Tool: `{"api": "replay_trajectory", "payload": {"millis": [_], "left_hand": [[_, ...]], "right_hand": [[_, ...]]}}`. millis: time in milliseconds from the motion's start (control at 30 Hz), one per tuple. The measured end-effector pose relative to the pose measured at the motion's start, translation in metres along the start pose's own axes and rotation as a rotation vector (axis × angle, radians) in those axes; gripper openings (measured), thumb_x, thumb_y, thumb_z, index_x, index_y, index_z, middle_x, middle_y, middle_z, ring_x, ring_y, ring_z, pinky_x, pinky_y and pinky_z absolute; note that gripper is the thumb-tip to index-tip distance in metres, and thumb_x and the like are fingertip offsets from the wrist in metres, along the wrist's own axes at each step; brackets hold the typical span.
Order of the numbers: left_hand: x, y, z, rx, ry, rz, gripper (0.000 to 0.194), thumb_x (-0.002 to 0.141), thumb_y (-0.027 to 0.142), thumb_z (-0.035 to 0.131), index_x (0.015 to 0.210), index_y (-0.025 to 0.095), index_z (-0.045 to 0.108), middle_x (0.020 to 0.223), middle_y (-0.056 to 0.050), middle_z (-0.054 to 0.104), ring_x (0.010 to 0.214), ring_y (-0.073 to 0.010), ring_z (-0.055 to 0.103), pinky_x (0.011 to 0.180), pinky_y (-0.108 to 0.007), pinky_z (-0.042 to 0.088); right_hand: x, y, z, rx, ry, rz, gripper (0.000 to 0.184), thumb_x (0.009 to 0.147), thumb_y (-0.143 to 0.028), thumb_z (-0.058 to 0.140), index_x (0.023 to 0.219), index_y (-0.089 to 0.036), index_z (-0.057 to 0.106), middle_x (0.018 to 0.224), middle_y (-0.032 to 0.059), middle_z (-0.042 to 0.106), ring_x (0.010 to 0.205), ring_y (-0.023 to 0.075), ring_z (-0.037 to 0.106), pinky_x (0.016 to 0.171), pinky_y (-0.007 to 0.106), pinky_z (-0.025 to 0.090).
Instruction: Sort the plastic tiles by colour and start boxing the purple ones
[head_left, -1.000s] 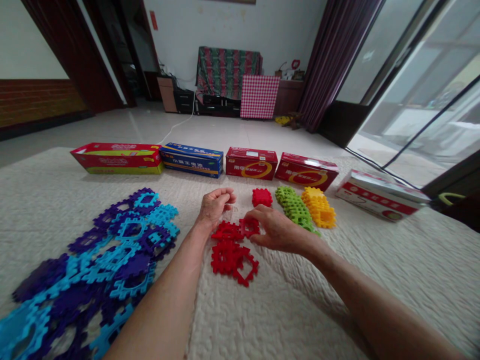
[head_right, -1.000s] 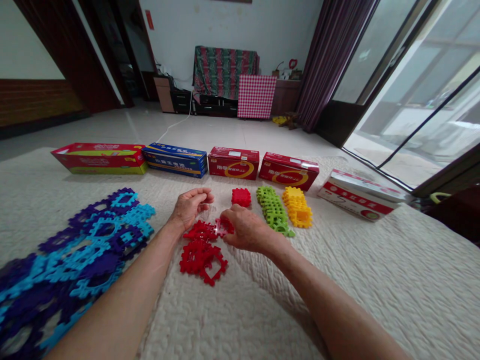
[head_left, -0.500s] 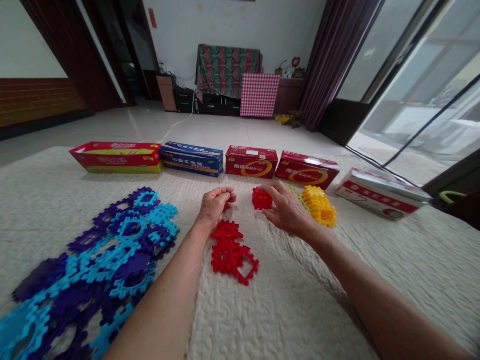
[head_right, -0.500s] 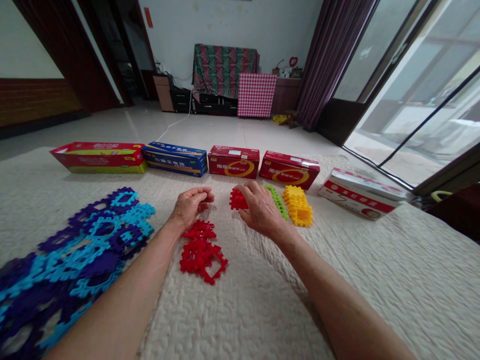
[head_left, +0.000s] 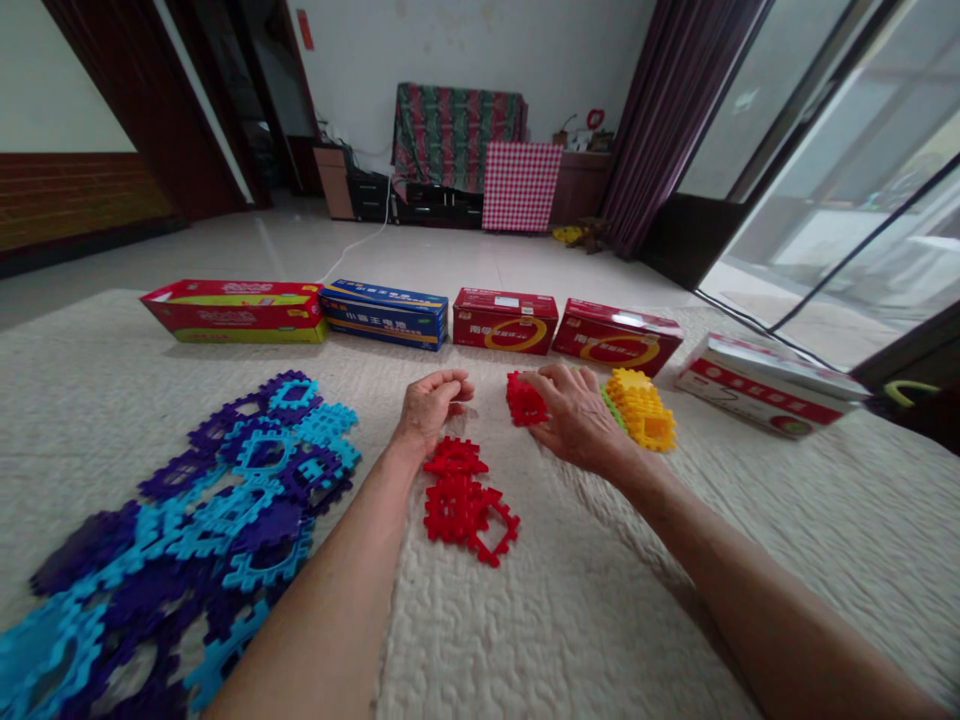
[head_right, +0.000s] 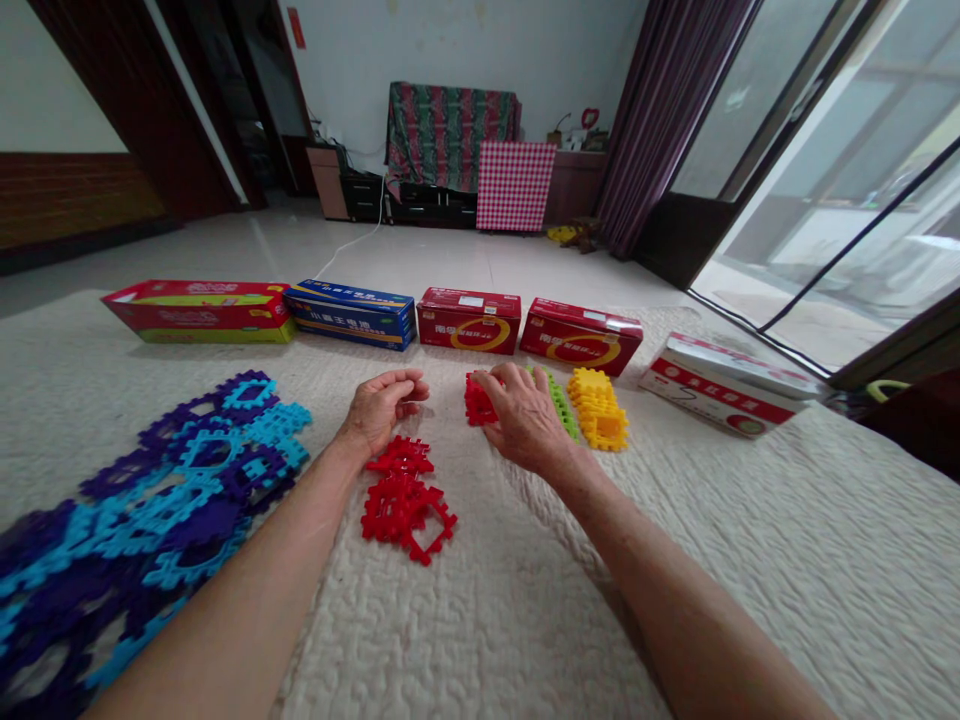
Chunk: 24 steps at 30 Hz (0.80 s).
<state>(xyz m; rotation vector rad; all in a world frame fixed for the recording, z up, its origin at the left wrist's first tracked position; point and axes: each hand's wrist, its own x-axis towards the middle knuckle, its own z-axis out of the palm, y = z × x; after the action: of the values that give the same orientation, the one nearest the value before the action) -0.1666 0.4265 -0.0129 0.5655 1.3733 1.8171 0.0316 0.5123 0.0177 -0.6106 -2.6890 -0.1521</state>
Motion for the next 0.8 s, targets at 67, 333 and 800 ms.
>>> {"api": "replay_trajectory", "payload": {"millis": [67,333,800], "left_hand": [[0.000,0.001,-0.002,-0.069,0.007,-0.012,0.022,0.062,0.016,0.063,0.083,0.013,0.068,0.070,-0.003,0.069,0.065,-0.0132,0.065,0.052,-0.020,0.047],[0.006,0.003,-0.009,-0.258,0.038,-0.048,0.024,0.064,0.011,0.059,0.087,0.015,0.064,0.069,0.000,0.068,0.064,-0.0110,0.065,0.055,-0.019,0.046],[0.003,0.002,-0.004,-0.124,-0.025,-0.035,0.023,0.064,0.013,0.060,0.086,0.012,0.067,0.067,-0.003,0.068,0.062,-0.0129,0.064,0.054,-0.021,0.043]], "right_hand": [[0.001,-0.005,-0.004,0.021,0.007,-0.011,0.049,0.080,-0.024,0.062,0.127,-0.018,0.050,0.121,0.0153,0.053,0.106,0.0299,0.048,0.095,0.048,0.034],[-0.001,-0.049,-0.015,0.480,-0.125,-0.121,0.022,0.084,-0.017,0.058,0.106,-0.017,0.061,0.105,0.0097,0.061,0.092,0.0192,0.059,0.083,0.034,0.047],[-0.002,-0.062,0.007,0.468,-0.251,-0.144,0.021,0.088,-0.012,0.048,0.099,-0.015,0.066,0.089,0.0061,0.063,0.076,0.0140,0.057,0.069,0.026,0.041]]}}
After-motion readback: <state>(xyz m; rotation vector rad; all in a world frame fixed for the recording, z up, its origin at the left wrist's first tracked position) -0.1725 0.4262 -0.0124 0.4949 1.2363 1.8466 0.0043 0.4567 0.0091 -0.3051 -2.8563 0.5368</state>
